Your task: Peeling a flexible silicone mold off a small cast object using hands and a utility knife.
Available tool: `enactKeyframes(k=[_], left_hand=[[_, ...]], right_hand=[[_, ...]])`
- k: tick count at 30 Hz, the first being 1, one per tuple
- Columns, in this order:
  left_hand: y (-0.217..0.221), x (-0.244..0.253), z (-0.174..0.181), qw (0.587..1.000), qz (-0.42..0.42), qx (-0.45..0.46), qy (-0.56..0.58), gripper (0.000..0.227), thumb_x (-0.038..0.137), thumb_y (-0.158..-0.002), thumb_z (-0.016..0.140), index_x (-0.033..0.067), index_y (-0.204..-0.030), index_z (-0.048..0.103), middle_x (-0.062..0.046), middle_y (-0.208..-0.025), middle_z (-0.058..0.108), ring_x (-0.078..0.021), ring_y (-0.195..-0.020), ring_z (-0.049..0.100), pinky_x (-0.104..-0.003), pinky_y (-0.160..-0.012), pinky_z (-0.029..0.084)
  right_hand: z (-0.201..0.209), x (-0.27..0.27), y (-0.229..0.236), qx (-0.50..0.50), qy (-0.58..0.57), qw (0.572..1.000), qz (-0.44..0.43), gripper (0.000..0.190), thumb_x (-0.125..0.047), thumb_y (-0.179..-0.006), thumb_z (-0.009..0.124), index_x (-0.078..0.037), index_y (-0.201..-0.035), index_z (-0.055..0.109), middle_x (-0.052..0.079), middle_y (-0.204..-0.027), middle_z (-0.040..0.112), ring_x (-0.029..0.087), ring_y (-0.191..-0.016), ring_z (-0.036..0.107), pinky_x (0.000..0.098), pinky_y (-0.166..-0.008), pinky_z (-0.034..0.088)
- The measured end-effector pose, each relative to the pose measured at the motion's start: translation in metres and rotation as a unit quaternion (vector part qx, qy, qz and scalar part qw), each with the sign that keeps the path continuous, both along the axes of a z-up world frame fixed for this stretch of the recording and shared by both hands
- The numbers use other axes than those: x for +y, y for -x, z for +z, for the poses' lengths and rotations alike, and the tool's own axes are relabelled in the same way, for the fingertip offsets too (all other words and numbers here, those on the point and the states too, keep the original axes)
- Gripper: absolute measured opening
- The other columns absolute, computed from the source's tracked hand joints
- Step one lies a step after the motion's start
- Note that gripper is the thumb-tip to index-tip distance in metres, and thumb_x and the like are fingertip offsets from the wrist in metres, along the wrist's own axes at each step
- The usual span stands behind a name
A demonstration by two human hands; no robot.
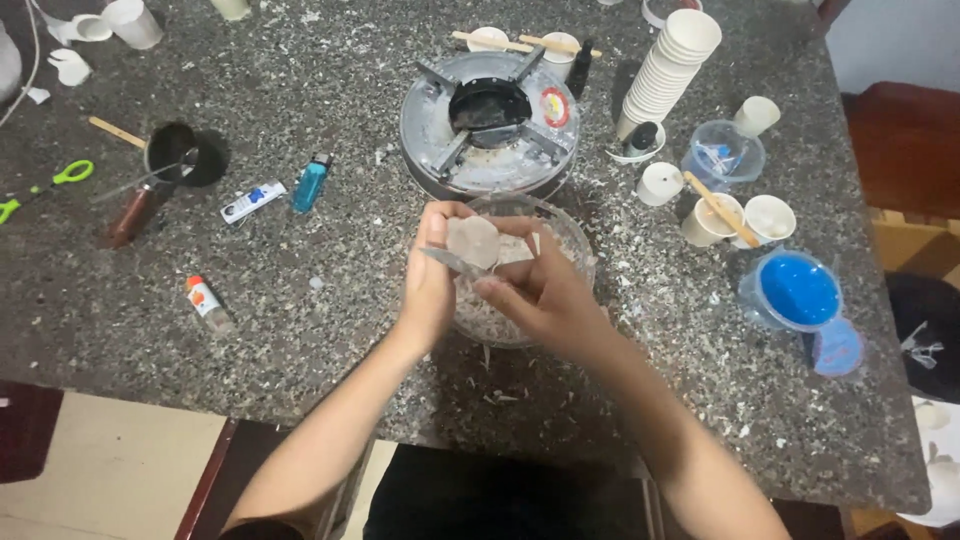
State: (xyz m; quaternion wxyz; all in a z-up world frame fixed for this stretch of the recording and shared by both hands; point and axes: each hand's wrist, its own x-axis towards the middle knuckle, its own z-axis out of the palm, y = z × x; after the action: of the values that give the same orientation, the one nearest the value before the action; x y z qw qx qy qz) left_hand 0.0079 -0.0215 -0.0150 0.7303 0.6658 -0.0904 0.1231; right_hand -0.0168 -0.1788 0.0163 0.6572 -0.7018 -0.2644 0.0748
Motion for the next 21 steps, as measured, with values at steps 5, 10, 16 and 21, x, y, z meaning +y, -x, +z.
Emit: enactKeyframes(k=[5,10,16,21], left_hand=[[-0.006,0.011,-0.01,0.999,0.013,0.023,-0.028,0.058,0.05,-0.107,0.024,0.0081,-0.108,0.064,-0.017,-0.094,0.063,-0.0257,-0.087,0.054,-0.037,-0.076,0.045],[-0.01,0.008,-0.003,0.992,-0.011,0.122,0.026,0.044,0.041,-0.103,0.031,0.0124,-0.105,0.064,-0.004,-0.08,0.065,-0.0144,-0.069,0.061,-0.025,-0.05,0.046],[-0.006,0.009,-0.003,0.976,-0.057,0.143,0.153,0.044,0.051,-0.099,0.042,0.0115,-0.105,0.061,-0.004,-0.072,0.055,-0.0163,-0.06,0.059,-0.027,-0.045,0.049],[-0.012,0.019,-0.001,0.889,-0.217,0.124,0.383,0.033,0.016,-0.101,0.066,0.0069,-0.122,0.042,-0.021,-0.117,0.061,-0.0385,-0.102,0.07,-0.056,-0.092,0.06]], right_hand=[[0.0,0.01,0.001,-0.044,0.038,0.998,-0.039,0.053,-0.014,-0.094,0.066,-0.005,-0.138,0.039,0.015,-0.068,0.072,0.015,-0.046,0.058,0.0263,-0.044,0.048],[-0.006,0.014,0.007,-0.089,0.084,0.988,-0.094,0.045,-0.015,-0.093,0.07,-0.005,-0.13,0.048,0.015,-0.066,0.073,0.019,-0.045,0.064,0.0259,-0.042,0.047],[0.013,0.01,0.002,-0.077,0.071,0.984,-0.143,0.048,-0.011,-0.091,0.07,-0.006,-0.136,0.053,0.007,-0.055,0.068,0.013,-0.039,0.054,0.0231,-0.038,0.04],[0.035,-0.003,-0.009,0.165,-0.118,0.972,-0.116,0.036,-0.023,-0.106,0.036,-0.007,-0.134,0.052,-0.006,-0.051,0.029,0.003,-0.036,0.025,0.0169,-0.03,0.023]])
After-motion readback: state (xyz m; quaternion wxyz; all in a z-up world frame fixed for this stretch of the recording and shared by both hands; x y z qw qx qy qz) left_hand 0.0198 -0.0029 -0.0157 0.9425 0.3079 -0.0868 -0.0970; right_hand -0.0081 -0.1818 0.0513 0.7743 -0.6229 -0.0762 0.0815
